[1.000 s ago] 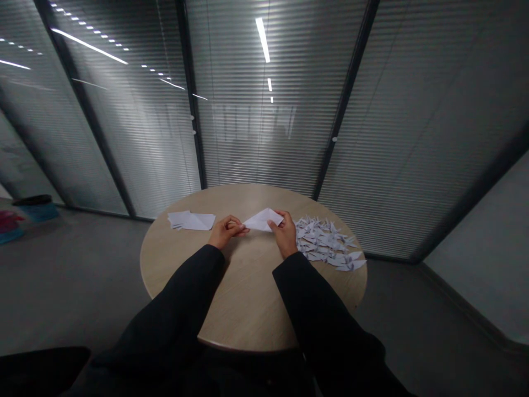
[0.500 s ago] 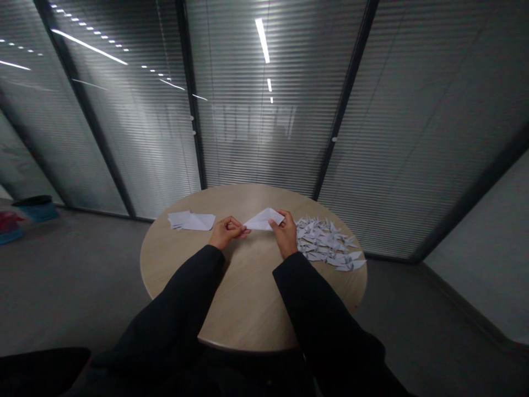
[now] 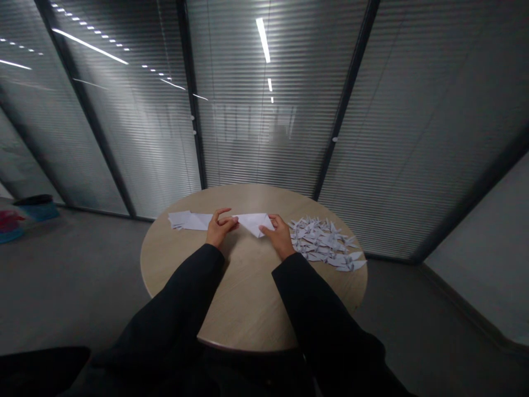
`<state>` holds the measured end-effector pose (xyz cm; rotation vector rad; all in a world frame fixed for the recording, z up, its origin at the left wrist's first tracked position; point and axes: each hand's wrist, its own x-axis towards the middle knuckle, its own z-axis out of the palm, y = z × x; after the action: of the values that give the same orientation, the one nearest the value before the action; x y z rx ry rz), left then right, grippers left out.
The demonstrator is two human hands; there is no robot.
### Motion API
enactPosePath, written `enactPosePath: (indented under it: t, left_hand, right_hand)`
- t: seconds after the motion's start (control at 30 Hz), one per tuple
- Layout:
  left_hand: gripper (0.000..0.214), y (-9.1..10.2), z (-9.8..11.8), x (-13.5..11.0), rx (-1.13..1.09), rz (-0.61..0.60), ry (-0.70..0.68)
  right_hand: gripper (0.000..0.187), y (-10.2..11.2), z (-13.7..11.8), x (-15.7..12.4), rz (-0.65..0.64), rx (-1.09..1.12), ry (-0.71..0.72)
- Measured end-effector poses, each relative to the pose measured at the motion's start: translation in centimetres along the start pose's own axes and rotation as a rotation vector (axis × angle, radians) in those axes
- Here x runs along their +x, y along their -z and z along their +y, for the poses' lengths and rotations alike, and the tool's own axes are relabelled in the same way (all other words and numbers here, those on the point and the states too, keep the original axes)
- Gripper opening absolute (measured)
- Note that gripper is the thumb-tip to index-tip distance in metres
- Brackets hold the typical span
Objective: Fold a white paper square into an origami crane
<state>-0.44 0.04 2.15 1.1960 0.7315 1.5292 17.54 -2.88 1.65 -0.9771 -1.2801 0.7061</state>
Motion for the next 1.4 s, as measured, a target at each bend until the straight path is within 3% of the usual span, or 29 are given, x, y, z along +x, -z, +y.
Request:
enactPosePath:
  t: [0.13, 0.23, 0.37, 0.57, 0.93, 1.2, 1.4]
  left_hand:
    - [0.061, -0.5, -0.7, -0.3, 0.058, -0.076, 0.057]
    - [0.059, -0.9, -0.8, -0.6, 0.088, -0.066, 0.068]
    - [0.061, -1.0, -0.5, -0.6, 0.072, -0.038, 0.062]
    - [0.061, -0.9, -0.4, -0.4, 0.122, -0.045, 0.084]
    - [0.048, -1.2, -0.4, -0.6, 0.086, -0.183, 0.136]
    - [0.043, -1.0, -0.4, -0.4, 0.108, -0.010, 0.068]
    - [0.047, -0.9, -0.4, -0.2, 0.100, -0.026, 0.077]
  right_hand:
    - [0.036, -0.4, -0.2, -0.5, -0.015, 0.003, 0.007]
    - [0.038, -0.5, -0.4, -0.6, -0.044, 0.025, -0.033]
    - [0.041, -0.5, -0.2, -0.7, -0.182, 0.059, -0.132]
    - [0.038, -0.8, 0.4, -1.0, -0.322, 0.030, -0.162]
    - [0.036, -0.6, 0.9, -0.9, -0.305, -0.167, -0.134]
    - [0.029, -0.6, 0.3, -1.1, -0.338, -0.277, -0.076]
    - [0.030, -0.5, 0.7, -1.1, -0.343, -0.278, -0.096]
